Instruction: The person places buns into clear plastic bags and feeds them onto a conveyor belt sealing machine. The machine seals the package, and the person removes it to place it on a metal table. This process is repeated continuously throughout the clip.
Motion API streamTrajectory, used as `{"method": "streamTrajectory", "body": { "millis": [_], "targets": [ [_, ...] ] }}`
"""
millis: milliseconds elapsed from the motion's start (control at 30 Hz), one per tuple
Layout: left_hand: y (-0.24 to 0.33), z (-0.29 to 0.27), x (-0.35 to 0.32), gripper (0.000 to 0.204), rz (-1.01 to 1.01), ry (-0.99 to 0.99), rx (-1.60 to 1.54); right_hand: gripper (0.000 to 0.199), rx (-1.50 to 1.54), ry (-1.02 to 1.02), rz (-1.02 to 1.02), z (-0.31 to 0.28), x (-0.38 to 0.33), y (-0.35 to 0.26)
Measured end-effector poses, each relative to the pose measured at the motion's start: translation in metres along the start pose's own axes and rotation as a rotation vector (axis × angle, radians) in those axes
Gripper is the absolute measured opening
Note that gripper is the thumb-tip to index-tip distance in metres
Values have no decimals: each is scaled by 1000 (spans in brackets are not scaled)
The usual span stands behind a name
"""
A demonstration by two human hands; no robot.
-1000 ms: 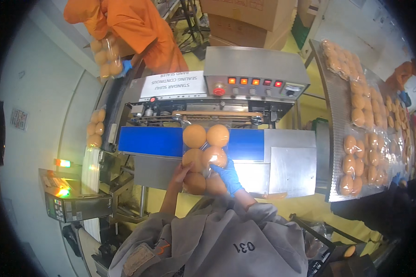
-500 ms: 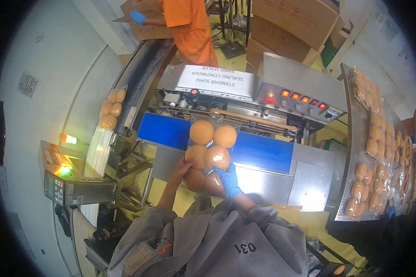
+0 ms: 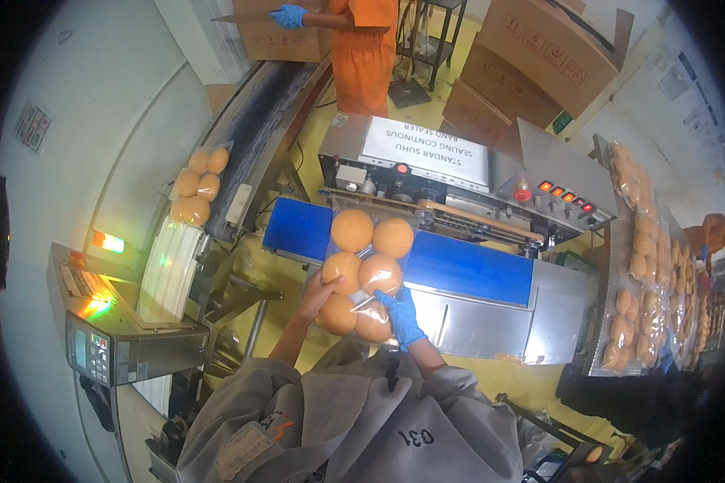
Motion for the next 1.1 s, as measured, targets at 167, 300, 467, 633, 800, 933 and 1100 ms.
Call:
{"method": "streamTrajectory", "body": {
  "millis": [167, 300, 467, 633, 800, 933, 1100],
  "targets": [
    [-2, -37, 6, 41, 13, 21, -39, 43, 5, -26, -57, 28, 7, 15],
    [0, -62, 5, 43, 9, 31, -14, 41, -40, -17, 6, 44, 11, 27],
    [4, -85, -9, 52, -6, 89, 8, 75, -411, -21, -181, 62, 8, 23],
    [12, -95, -17, 69, 51, 378, 128, 107, -1028, 148, -284, 114, 5, -30],
    [13, -80, -10, 83, 270, 428, 231, 112, -919, 18, -429, 126, 46, -11],
    [10, -61, -35, 89, 414, 582, 405, 111, -1046, 70, -414, 134, 17, -45],
    [-28, -61, -52, 87, 116, 655, 181, 99, -1236, 230, -811, 118, -5, -51]
  ]
}}
Point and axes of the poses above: each hand's wrist, its own x-axis towards the middle knuckle, its own z-axis out of the palm, y = z × x, the point moved 1 cm from there along x, towards the middle knuckle, and after that the axes turned 2 degrees about -x, right-handed, at the moved point
